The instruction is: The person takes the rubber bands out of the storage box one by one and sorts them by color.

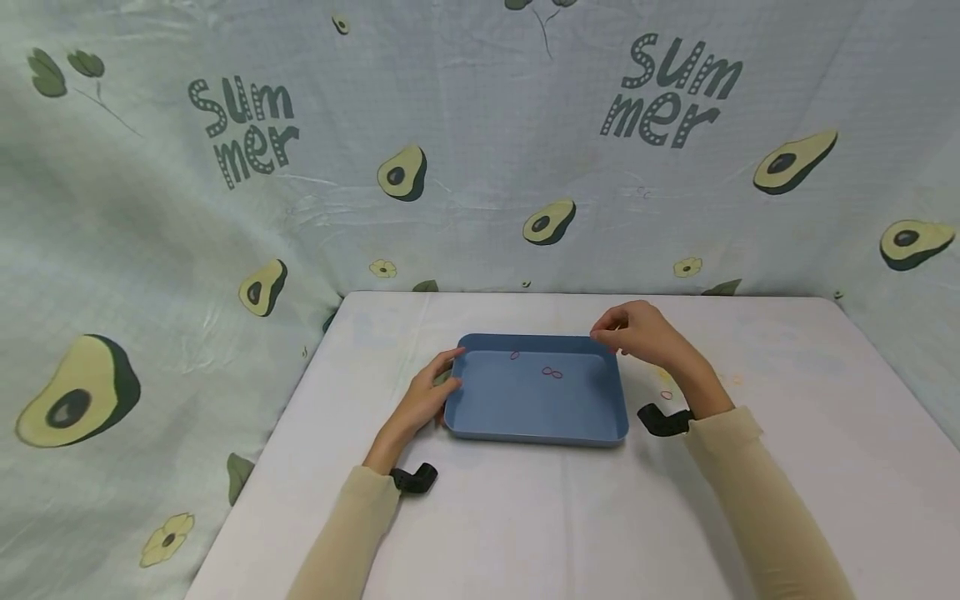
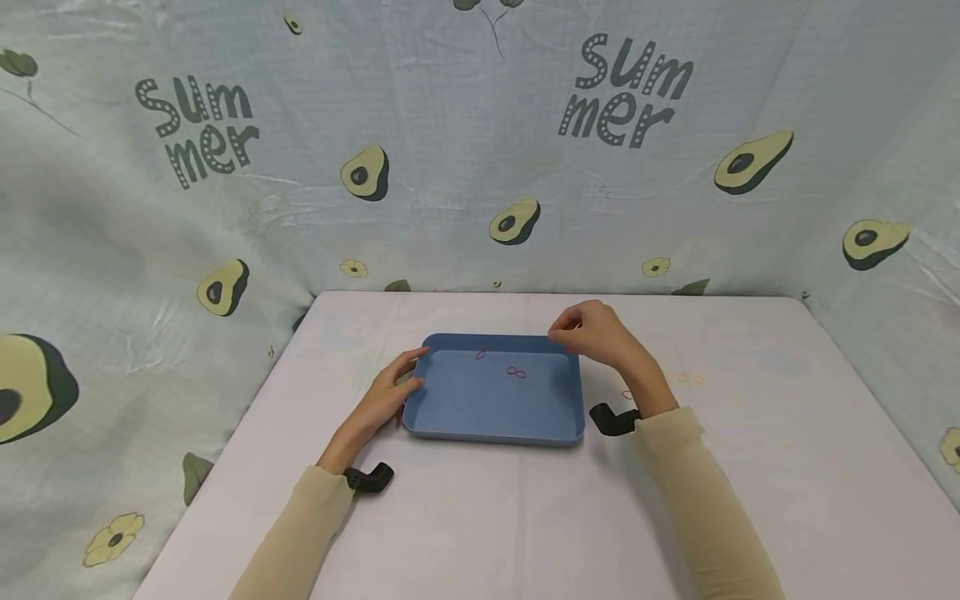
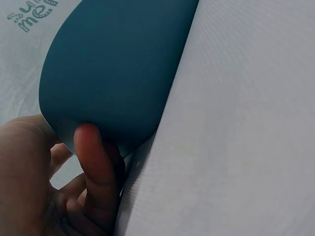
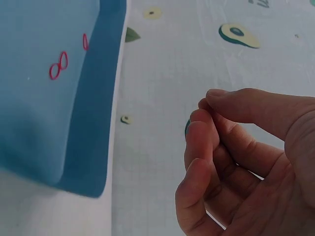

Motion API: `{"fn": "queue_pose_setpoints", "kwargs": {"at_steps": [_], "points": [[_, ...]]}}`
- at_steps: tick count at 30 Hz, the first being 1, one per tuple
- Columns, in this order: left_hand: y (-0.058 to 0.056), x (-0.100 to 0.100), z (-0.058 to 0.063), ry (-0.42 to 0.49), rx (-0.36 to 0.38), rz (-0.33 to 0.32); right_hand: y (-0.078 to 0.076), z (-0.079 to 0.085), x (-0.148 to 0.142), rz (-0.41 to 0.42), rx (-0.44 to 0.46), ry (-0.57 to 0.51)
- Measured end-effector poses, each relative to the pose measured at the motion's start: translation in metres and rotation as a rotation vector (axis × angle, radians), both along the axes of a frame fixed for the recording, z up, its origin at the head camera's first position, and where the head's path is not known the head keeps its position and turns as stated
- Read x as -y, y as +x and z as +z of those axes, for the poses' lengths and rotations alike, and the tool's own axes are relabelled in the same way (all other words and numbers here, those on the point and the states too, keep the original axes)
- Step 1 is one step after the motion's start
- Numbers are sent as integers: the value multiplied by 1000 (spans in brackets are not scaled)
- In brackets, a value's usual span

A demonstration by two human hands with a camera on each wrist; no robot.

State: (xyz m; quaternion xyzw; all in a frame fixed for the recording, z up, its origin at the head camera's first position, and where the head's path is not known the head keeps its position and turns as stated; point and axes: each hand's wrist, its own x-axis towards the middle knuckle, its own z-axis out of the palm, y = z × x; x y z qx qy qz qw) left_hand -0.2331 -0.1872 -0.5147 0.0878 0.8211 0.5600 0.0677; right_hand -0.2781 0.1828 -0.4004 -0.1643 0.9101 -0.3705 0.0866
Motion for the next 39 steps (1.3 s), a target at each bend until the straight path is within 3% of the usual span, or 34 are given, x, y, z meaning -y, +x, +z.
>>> {"fn": "queue_pose_setpoints", "kwargs": {"at_steps": [9,19,29,30,39], "points": [[2,-2,1,-34,-34,43,-8,-6,26,91,-10,3],[2,1,0,-42,-49,43,-19,-23,52,195,77,49],[2,1,-1,-61,-42,43,-23,-43,61,183,92,148],[4,1,4,-53,-31,37,-22,-44,61,178,94,153],[1,4,-1,-68,-43,41,-21,-56,60,158,98,207]]}}
